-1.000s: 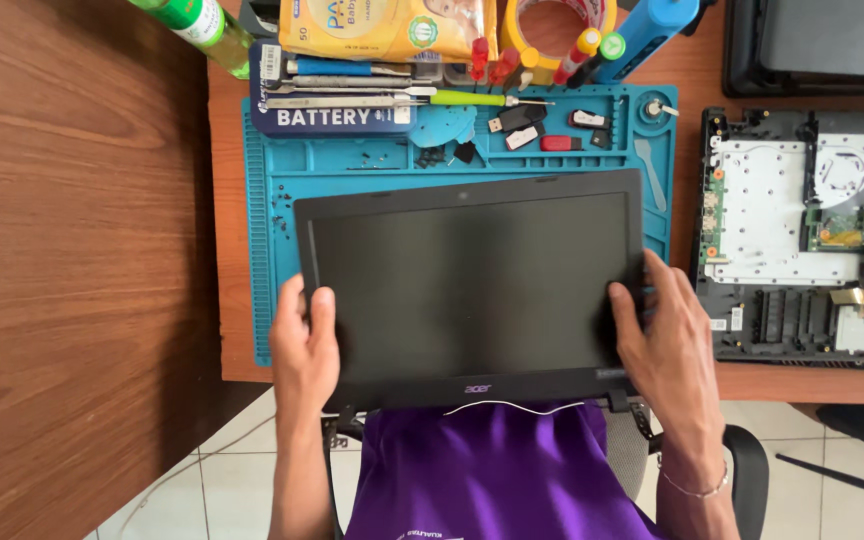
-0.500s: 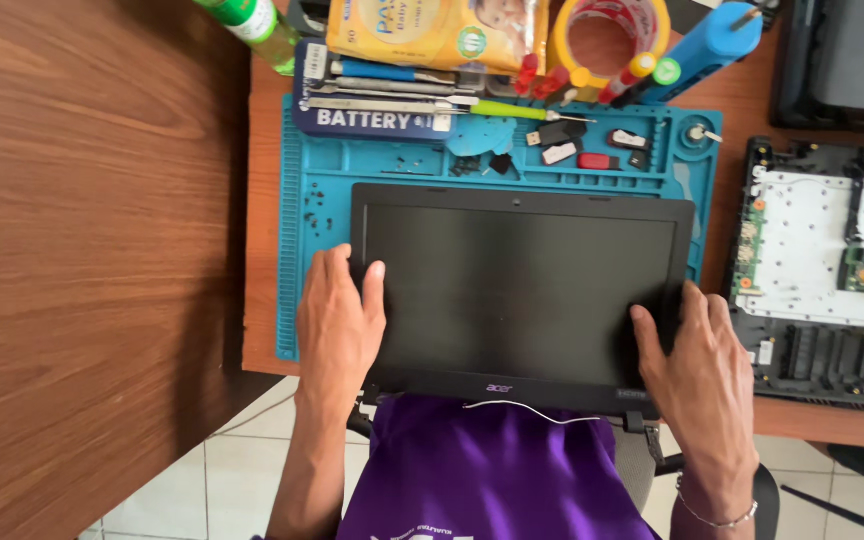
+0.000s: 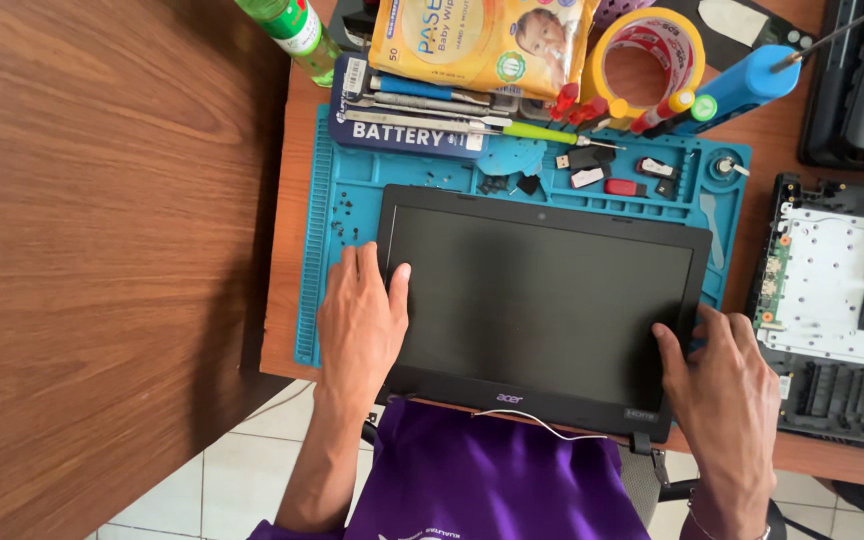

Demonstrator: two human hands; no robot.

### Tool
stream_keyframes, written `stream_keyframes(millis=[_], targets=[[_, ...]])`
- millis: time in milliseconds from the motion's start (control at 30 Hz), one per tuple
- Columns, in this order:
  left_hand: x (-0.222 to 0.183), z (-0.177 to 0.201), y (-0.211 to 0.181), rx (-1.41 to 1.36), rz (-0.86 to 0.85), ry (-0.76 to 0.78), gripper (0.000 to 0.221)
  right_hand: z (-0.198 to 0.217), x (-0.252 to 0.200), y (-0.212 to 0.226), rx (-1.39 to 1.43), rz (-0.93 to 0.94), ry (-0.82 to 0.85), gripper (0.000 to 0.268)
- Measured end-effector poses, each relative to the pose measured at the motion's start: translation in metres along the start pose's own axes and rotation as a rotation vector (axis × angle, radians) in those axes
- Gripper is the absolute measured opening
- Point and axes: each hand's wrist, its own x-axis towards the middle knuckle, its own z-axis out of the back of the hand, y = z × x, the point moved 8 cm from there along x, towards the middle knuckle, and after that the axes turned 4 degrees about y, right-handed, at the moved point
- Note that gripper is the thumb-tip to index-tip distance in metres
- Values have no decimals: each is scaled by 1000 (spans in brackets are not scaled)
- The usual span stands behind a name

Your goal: The person attaches the screen assembly to a laptop base, wipes the display with a cloth, and then snaps the front bezel into place around the screen edges.

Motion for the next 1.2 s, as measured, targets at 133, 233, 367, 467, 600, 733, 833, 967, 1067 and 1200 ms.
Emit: stream_keyframes(millis=[133,233,367,467,600,733,833,967,1067,1200], targets=[[14,1,9,114,104,147,32,4,3,0,-7,-18,-23,50],[34,29,-14,9,-178,-111,24,7,7,4,-3,-33,-30,50],[76,33,-39,38,-448,-172,43,23,10,18,39,62,-131,51],[101,27,-48,78,-591,-221,52,34,13,32,57,164,-201,51],[111,22,-45,84,-642,-228,59,36,23,43,104,234,-205,47],[112,18,-39,125,-636,-268,45,31,31,46,168,231,-184,43],[114,20,-35,74,-639,-282,38,27,35,47,193,241,-175,41],[116,22,-33,11,-654,-298,34,23,38,45,190,248,-178,40],[117,23,-33,-6,-649,-302,33,22,40,44,205,253,-175,40],[118,27,-36,-28,-637,-306,31,21,41,43,214,258,-184,39]])
